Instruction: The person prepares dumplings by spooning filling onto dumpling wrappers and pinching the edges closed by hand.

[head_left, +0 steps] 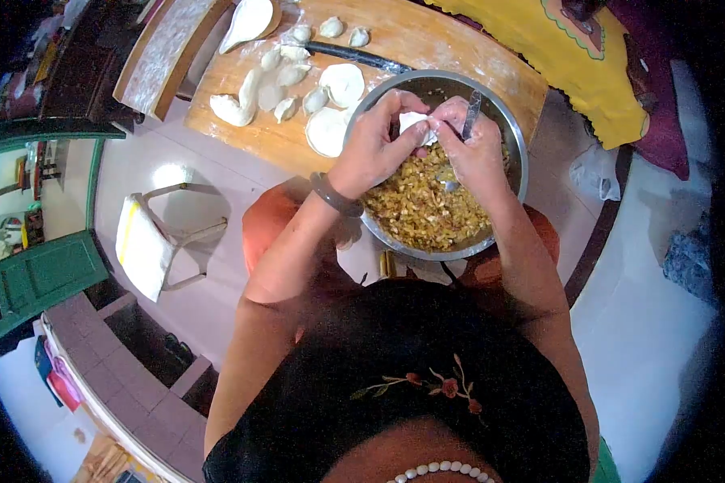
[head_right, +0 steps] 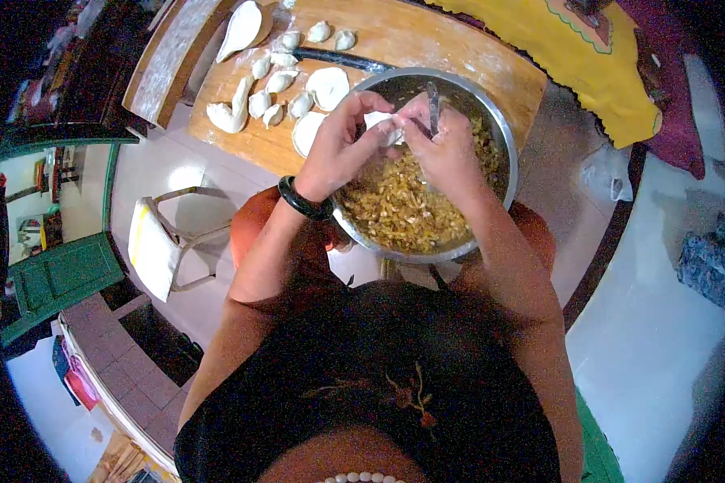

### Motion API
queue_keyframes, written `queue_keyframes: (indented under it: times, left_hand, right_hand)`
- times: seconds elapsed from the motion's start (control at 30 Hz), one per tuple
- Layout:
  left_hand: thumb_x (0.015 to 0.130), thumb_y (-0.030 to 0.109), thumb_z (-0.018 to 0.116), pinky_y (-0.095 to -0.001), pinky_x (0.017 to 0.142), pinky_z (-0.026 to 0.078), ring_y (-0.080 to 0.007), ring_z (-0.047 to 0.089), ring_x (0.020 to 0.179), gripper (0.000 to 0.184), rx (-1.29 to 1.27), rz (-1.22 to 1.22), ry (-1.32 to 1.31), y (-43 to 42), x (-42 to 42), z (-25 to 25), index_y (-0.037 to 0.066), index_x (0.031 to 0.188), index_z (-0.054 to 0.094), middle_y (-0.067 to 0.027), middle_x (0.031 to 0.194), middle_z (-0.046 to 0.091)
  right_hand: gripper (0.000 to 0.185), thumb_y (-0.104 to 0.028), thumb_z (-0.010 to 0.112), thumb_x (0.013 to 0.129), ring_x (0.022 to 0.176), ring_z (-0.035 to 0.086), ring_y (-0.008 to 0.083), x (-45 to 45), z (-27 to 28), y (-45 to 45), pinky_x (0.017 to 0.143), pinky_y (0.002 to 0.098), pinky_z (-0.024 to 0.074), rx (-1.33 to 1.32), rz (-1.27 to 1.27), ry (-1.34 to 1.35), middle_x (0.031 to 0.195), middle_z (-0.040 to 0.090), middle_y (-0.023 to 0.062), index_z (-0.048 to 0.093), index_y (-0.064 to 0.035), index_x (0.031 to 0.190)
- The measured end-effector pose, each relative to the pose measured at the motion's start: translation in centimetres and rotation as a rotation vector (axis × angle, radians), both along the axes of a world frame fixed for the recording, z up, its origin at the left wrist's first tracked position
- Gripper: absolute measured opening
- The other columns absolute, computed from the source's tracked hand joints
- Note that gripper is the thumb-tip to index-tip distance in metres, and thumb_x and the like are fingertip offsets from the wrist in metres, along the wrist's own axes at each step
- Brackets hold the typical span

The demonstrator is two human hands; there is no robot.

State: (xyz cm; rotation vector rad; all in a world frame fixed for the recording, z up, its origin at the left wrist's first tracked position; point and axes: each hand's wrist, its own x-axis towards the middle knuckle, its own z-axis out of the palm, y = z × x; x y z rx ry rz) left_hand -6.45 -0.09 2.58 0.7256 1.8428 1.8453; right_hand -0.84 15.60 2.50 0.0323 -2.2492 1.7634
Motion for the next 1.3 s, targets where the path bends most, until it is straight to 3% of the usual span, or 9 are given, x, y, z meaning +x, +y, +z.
queue_keyframes:
  times: [0.2,0.3,0.57,0.67,0.9,1.0,1.1,1.2,1.3]
  left_hand:
    - [0.084,0.011,0.064,-0.0196,0.052,0.048,-0.0123,0.063,0.070,0.047,0.073,-0.147,-0.276,-0.2,-0.4,1.3,-0.001,0.120,0.037,-0.0074,0.088,0.061]
    - [0.084,0.011,0.064,-0.0198,0.053,0.048,-0.0117,0.062,0.071,0.046,0.076,-0.188,-0.289,-0.2,-0.5,0.3,-0.001,0.120,0.039,-0.0071,0.089,0.061]
    - [0.083,0.010,0.065,-0.0207,0.057,0.050,-0.0109,0.061,0.074,0.051,0.047,-0.175,-0.263,-0.4,-0.8,0.4,-0.001,0.125,0.039,-0.0057,0.095,0.060]
    - [0.080,0.011,0.068,-0.0202,0.055,0.049,-0.0086,0.059,0.065,0.055,0.028,-0.169,-0.215,-0.4,-0.8,-0.4,-0.004,0.124,0.038,-0.0059,0.082,0.061]
    - [0.086,0.017,0.063,-0.0207,0.059,0.050,-0.0115,0.062,0.077,0.050,-0.030,-0.257,-0.299,-0.5,-0.6,1.2,-0.001,0.127,0.041,-0.0053,0.094,0.061]
    - [0.087,0.018,0.061,-0.0211,0.060,0.050,-0.0123,0.063,0.079,0.043,0.004,-0.258,-0.369,-0.6,-0.5,1.1,-0.001,0.122,0.046,-0.0052,0.095,0.062]
    - [0.089,0.017,0.058,-0.0237,0.064,0.053,-0.0141,0.064,0.081,0.035,0.093,-0.225,-0.468,-0.9,-0.8,-0.1,0.000,0.118,0.048,-0.0060,0.097,0.062]
    - [0.090,0.016,0.055,-0.0271,0.071,0.055,-0.0161,0.064,0.081,0.029,0.240,-0.137,-0.601,-1.0,-0.9,0.1,0.001,0.114,0.050,-0.0075,0.099,0.062]
    - [0.092,0.021,0.051,-0.0307,0.079,0.054,-0.0188,0.063,0.085,0.022,0.367,0.004,-0.714,-1.0,-1.5,-0.3,0.003,0.105,0.054,-0.0097,0.101,0.061]
  right_hand:
    - [0.006,-0.002,0.055,0.084,0.068,0.051,0.0089,0.5,-0.2,-0.7,0.064,0.0262,0.0436,-0.114,-0.128,-0.032,0.072,0.056,0.0024,0.054,0.0005,0.079]
    - [0.010,-0.003,0.052,0.087,0.070,0.047,0.0056,0.7,-0.1,-0.7,0.064,0.0218,0.0395,-0.061,-0.159,-0.064,0.076,0.051,-0.0016,0.057,-0.0008,0.079]
    - [0.009,-0.005,0.058,0.084,0.070,0.054,0.0120,-0.3,-0.3,-0.2,0.070,0.0261,0.0452,-0.108,-0.105,-0.045,0.077,0.060,0.0044,0.063,0.0016,0.088]
    - [0.008,-0.006,0.061,0.082,0.069,0.055,0.0127,-0.6,-0.6,0.3,0.067,0.0266,0.0456,-0.034,-0.064,-0.076,0.075,0.060,0.0054,0.063,0.0015,0.084]
    - [0.011,-0.006,0.062,0.081,0.065,0.054,0.0110,-0.1,-0.3,-0.6,0.060,0.0278,0.0446,-0.008,-0.148,-0.084,0.072,0.059,0.0040,0.057,0.0008,0.074]
    - [0.014,-0.013,0.057,0.086,0.062,0.050,0.0070,-0.2,-0.8,-0.6,0.056,0.0237,0.0418,-0.064,-0.158,-0.045,0.068,0.055,0.0003,0.062,0.0004,0.086]
    - [0.027,-0.020,0.050,0.093,0.057,0.042,0.0037,0.1,0.7,-0.1,0.051,0.0199,0.0365,-0.347,-0.072,-0.178,0.069,0.051,-0.0013,0.060,-0.0002,0.108]
    - [0.037,-0.023,0.043,0.096,0.054,0.036,0.0028,-0.4,0.1,0.3,0.049,0.0186,0.0324,-0.458,-0.130,-0.088,0.074,0.049,-0.0008,0.049,-0.0006,0.125]
    - [0.033,-0.019,0.043,0.095,0.051,0.036,0.0037,-0.7,0.4,1.0,0.047,0.0191,0.0317,-0.516,-0.146,-0.155,0.077,0.049,-0.0004,0.050,0.0013,0.121]
